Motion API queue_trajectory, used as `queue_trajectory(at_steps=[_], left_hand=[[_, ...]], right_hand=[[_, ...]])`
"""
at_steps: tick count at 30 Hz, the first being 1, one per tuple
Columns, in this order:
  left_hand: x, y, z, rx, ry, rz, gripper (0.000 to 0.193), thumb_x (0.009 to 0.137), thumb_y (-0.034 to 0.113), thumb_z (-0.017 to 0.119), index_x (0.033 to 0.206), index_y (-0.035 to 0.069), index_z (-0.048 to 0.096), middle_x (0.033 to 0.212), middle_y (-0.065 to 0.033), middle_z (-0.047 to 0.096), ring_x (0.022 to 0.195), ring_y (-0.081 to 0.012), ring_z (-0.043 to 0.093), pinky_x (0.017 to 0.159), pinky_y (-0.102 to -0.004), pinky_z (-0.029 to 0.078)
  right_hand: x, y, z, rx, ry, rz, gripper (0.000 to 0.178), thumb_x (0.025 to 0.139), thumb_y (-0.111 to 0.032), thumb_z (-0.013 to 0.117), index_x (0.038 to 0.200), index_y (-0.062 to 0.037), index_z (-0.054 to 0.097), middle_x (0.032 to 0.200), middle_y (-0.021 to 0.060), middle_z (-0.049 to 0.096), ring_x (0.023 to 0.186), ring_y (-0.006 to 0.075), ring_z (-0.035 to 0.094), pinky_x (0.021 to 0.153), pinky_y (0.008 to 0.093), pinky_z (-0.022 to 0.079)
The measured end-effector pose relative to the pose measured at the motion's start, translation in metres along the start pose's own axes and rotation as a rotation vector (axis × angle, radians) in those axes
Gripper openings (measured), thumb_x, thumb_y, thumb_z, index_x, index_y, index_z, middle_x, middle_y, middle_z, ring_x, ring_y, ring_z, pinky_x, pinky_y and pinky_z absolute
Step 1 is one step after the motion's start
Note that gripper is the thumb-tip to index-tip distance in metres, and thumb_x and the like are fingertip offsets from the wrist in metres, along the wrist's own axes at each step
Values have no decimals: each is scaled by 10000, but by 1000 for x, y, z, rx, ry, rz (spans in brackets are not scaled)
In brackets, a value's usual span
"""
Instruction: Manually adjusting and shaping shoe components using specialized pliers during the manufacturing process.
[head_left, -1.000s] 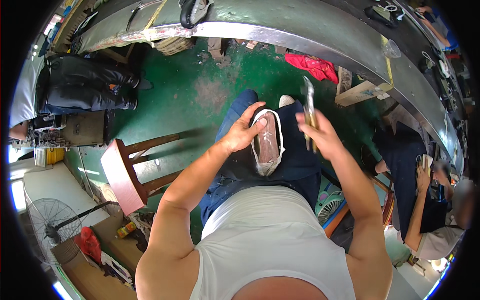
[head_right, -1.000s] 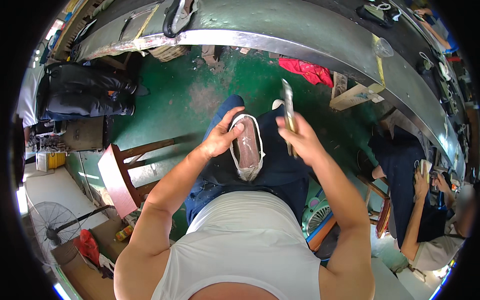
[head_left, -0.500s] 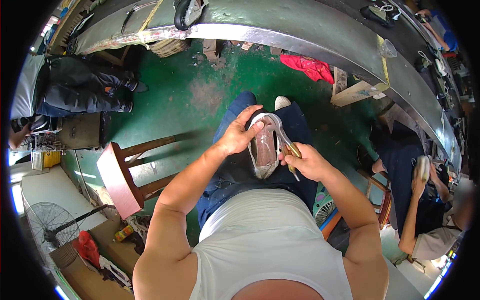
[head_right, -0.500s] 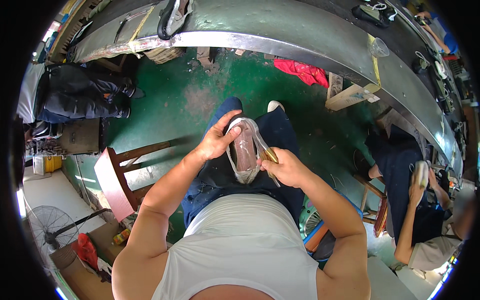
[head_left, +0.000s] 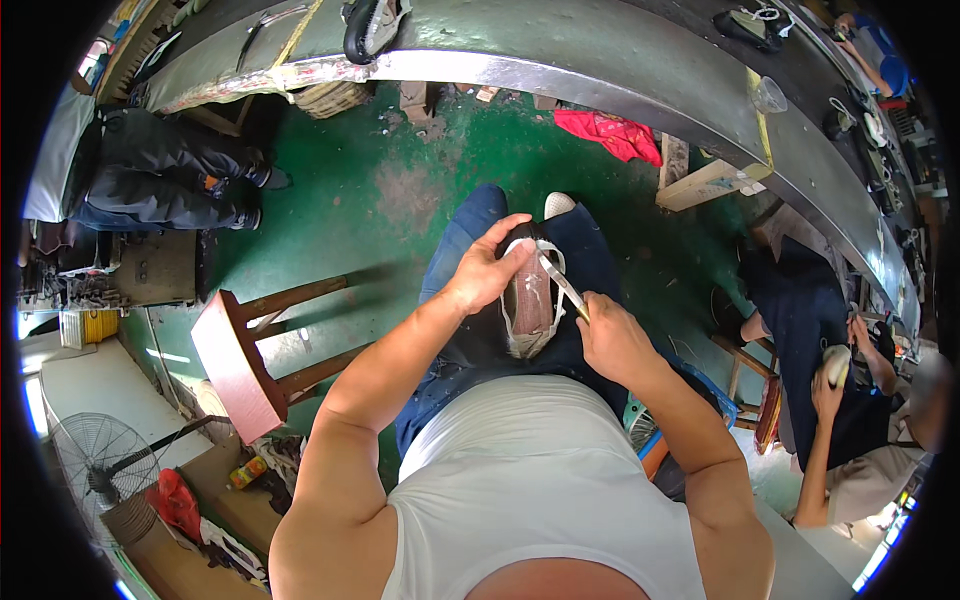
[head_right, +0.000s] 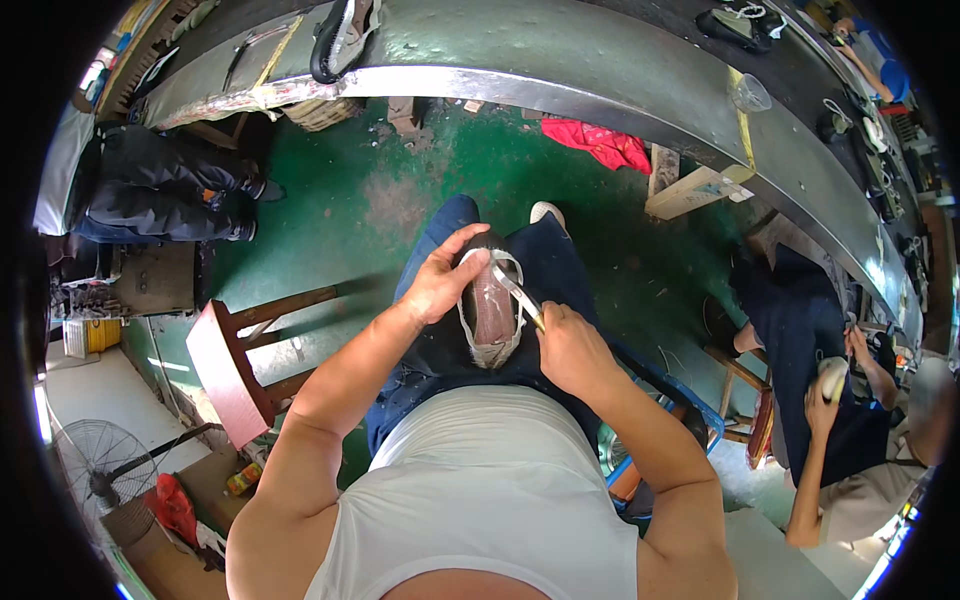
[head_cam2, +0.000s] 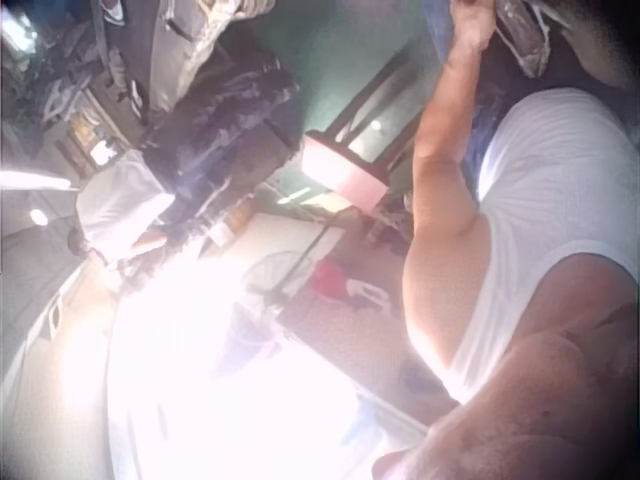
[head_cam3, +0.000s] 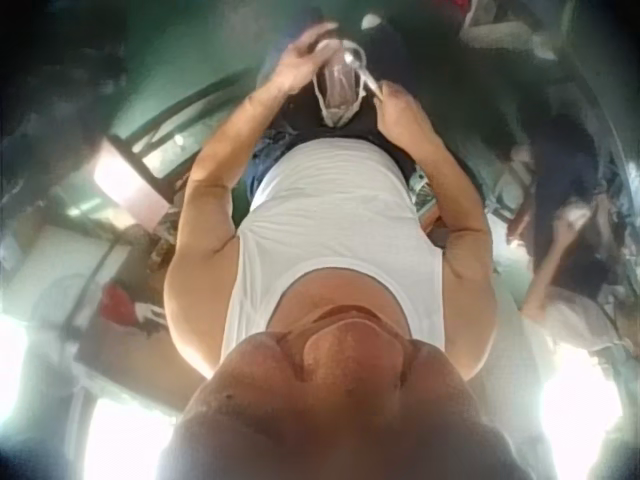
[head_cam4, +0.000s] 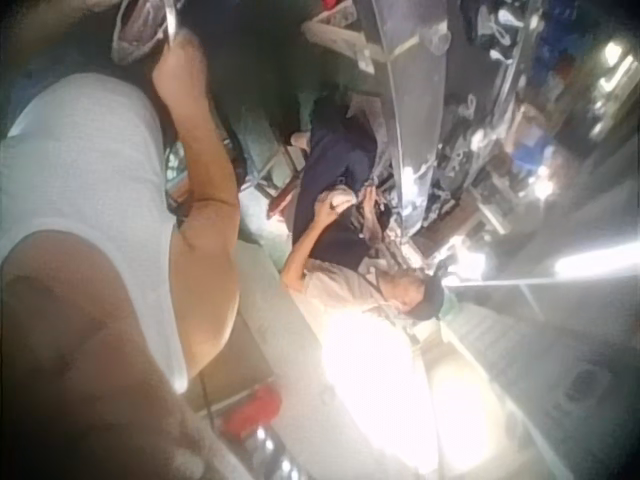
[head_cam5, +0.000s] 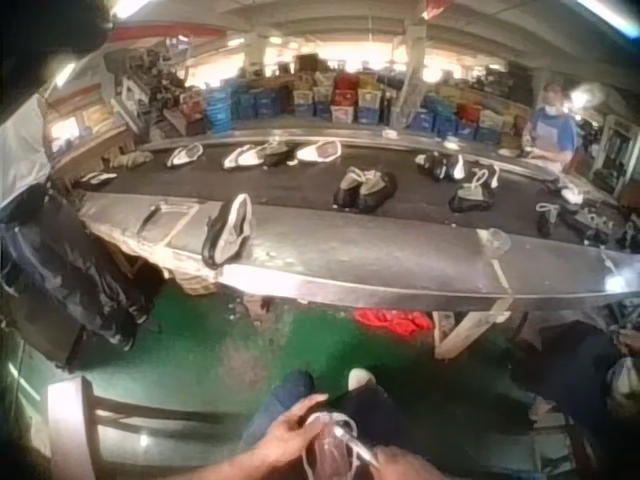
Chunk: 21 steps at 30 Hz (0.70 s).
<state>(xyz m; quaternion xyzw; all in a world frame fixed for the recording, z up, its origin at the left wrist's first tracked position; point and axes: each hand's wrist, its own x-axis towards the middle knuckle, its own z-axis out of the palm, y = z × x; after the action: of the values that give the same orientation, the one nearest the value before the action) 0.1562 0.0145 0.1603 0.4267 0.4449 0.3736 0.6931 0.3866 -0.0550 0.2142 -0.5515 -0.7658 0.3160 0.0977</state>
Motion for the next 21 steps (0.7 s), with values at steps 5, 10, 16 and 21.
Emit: queue_trajectory(at_steps=[5,10,16,21], left_hand=[[6,-3,4,-55,71,-4,415,981,124,639,1378,86,527,1110,-35,646,987,-106,600,891,-273,515],[9,3,11,90,-55,8,543,941,87,667,1442,74,459,1200,-75,626,1082,-147,579,965,-294,483],[-9,-37,15,518,-98,-247,693,891,87,620,1515,10,328,1400,-127,531,1253,-210,528,1083,-329,404],[-29,-51,11,-38,-196,-287,871,797,-47,566,1586,86,221,1439,-125,496,1306,-207,482,1117,-308,342]], right_hand=[[-1,18,-28,476,-425,174,196,967,-138,570,1097,7,550,797,122,654,670,236,664,640,364,536],[9,0,-24,524,-34,191,294,1021,-266,517,937,10,577,727,99,649,592,189,635,594,346,517],[-12,49,-15,353,-8,118,216,972,-222,590,971,-6,603,710,69,629,626,134,627,586,316,500],[-37,35,-25,229,-255,37,370,902,-161,648,1235,-7,599,856,205,657,804,382,653,767,427,521]])
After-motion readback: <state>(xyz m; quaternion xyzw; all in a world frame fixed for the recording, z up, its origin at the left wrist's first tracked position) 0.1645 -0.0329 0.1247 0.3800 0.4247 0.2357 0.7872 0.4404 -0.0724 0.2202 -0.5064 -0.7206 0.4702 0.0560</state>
